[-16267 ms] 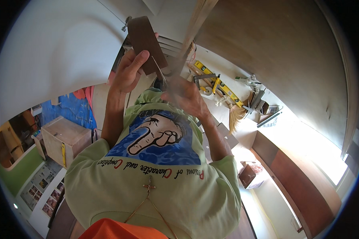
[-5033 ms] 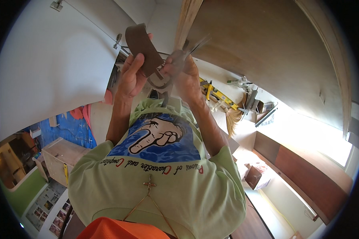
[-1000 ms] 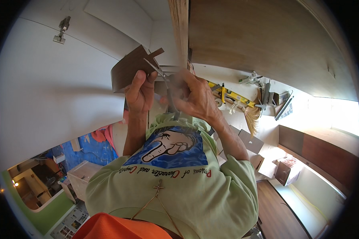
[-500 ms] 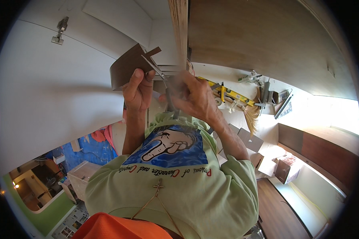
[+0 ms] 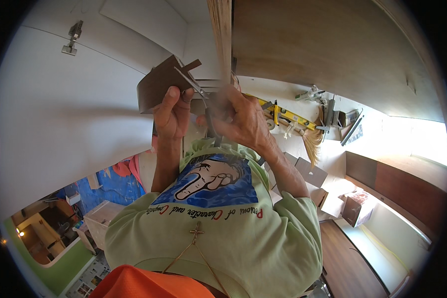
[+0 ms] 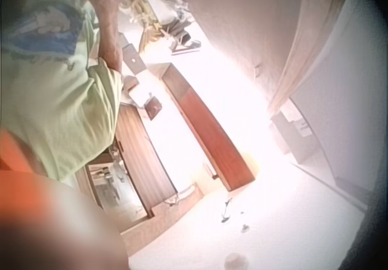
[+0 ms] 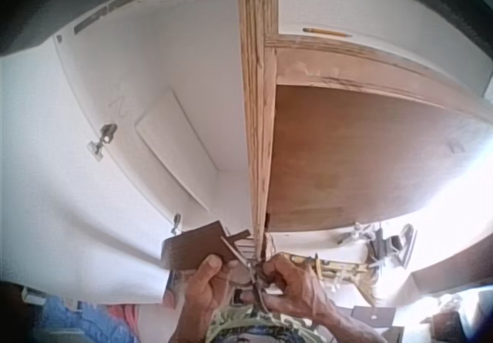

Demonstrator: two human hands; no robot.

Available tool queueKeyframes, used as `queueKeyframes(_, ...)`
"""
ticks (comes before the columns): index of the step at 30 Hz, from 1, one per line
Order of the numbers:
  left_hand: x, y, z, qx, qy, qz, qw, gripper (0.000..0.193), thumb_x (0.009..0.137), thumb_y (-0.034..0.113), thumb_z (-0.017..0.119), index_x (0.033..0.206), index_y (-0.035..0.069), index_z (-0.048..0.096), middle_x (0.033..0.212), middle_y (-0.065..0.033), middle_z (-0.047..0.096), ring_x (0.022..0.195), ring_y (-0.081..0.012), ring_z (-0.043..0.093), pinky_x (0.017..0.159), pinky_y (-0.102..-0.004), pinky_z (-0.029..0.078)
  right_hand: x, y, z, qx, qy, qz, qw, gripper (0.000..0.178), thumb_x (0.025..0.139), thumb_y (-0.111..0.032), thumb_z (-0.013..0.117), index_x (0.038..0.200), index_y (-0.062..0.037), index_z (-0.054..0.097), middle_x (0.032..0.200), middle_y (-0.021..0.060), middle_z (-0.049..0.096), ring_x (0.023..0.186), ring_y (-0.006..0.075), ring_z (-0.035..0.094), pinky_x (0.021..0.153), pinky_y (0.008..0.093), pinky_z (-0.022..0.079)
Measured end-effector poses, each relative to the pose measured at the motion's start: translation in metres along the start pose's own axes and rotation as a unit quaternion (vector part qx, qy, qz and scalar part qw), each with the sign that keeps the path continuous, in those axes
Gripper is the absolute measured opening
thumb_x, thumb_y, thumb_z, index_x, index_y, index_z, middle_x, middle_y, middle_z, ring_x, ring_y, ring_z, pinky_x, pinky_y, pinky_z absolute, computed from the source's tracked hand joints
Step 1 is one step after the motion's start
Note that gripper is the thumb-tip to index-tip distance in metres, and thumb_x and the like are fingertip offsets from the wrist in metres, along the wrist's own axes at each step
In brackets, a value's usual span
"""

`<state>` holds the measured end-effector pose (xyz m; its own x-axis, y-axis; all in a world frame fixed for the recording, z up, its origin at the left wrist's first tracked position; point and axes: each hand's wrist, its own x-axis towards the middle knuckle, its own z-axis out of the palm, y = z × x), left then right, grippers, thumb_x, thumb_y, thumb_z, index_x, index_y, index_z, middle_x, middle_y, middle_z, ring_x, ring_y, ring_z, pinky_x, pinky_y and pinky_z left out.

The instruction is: The person cuts a brown edge-banding strip with scissors, then aligns and presses it onto the vertical edge of a cabinet frame. The person repeats this process multiple times, cutting and fitting additional strips along the same edge.

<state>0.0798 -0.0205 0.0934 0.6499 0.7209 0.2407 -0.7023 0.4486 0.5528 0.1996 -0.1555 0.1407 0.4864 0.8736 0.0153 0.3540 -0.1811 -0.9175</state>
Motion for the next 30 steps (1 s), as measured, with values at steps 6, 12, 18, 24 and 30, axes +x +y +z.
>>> queueKeyframes(6, -0.002, -0.001, 0.004, -0.012, 0.007, -0.008, 1.0, 0.035, 0.096, 0.001, 0.06, 0.131, -0.001, 0.057, 0.12, -0.0118, 0.068, 0.106, -0.0209, 0.068, 0.092, -0.0318, 0.06, 0.001, -0.003, -0.003, -0.021, -0.017, 0.008, 1.0, 0.04, 0.073, -0.029, 0.086, 0.091, -0.0033, 0.062, 0.069, 0.0067, 0.066, 0.06, 0.0204, 0.063, 0.059, 0.0354, 0.05)
queueKeyframes(12, -0.004, -0.003, 0.002, -0.02, -0.005, -0.017, 1.0, 0.027, 0.097, -0.002, 0.059, 0.123, 0.001, 0.062, 0.118, -0.013, 0.067, 0.107, -0.0249, 0.068, 0.094, -0.0368, 0.061, 0.001, -0.004, -0.006, -0.019, -0.018, 0.011, 1.0, 0.044, 0.071, -0.034, 0.086, 0.093, -0.004, 0.062, 0.068, 0.0067, 0.065, 0.059, 0.0198, 0.062, 0.058, 0.0354, 0.049)
queueKeyframes(18, -0.007, -0.003, 0.002, -0.013, 0.009, -0.009, 1.0, 0.035, 0.095, 0.0, 0.062, 0.129, -0.002, 0.058, 0.118, -0.0128, 0.068, 0.106, -0.0206, 0.068, 0.091, -0.0311, 0.06, -0.003, -0.002, -0.004, -0.02, -0.012, 0.023, 0.999, 0.043, 0.073, -0.032, 0.085, 0.095, -0.004, 0.062, 0.067, 0.0064, 0.065, 0.058, 0.0199, 0.062, 0.058, 0.0353, 0.049)
queueKeyframes(24, -0.007, -0.002, 0.007, -0.01, 0.007, -0.01, 1.0, 0.034, 0.095, 0.0, 0.062, 0.129, -0.001, 0.058, 0.117, -0.0124, 0.068, 0.104, -0.0204, 0.069, 0.09, -0.0312, 0.061, -0.002, -0.004, -0.005, -0.03, -0.022, 0.019, 0.999, 0.042, 0.073, -0.032, 0.084, 0.096, -0.0035, 0.062, 0.066, 0.0061, 0.064, 0.058, 0.0198, 0.062, 0.059, 0.0357, 0.049)
queueKeyframes(30, -0.01, -0.003, 0.007, -0.007, -0.011, -0.019, 1.0, 0.029, 0.096, -0.001, 0.06, 0.125, 0.0, 0.059, 0.117, -0.0142, 0.067, 0.106, -0.0251, 0.068, 0.093, -0.0353, 0.061, -0.001, -0.006, -0.009, -0.011, -0.021, -0.002, 1.0, 0.045, 0.072, -0.035, 0.086, 0.096, -0.0038, 0.063, 0.067, 0.0052, 0.065, 0.058, 0.0189, 0.06, 0.058, 0.0349, 0.048)
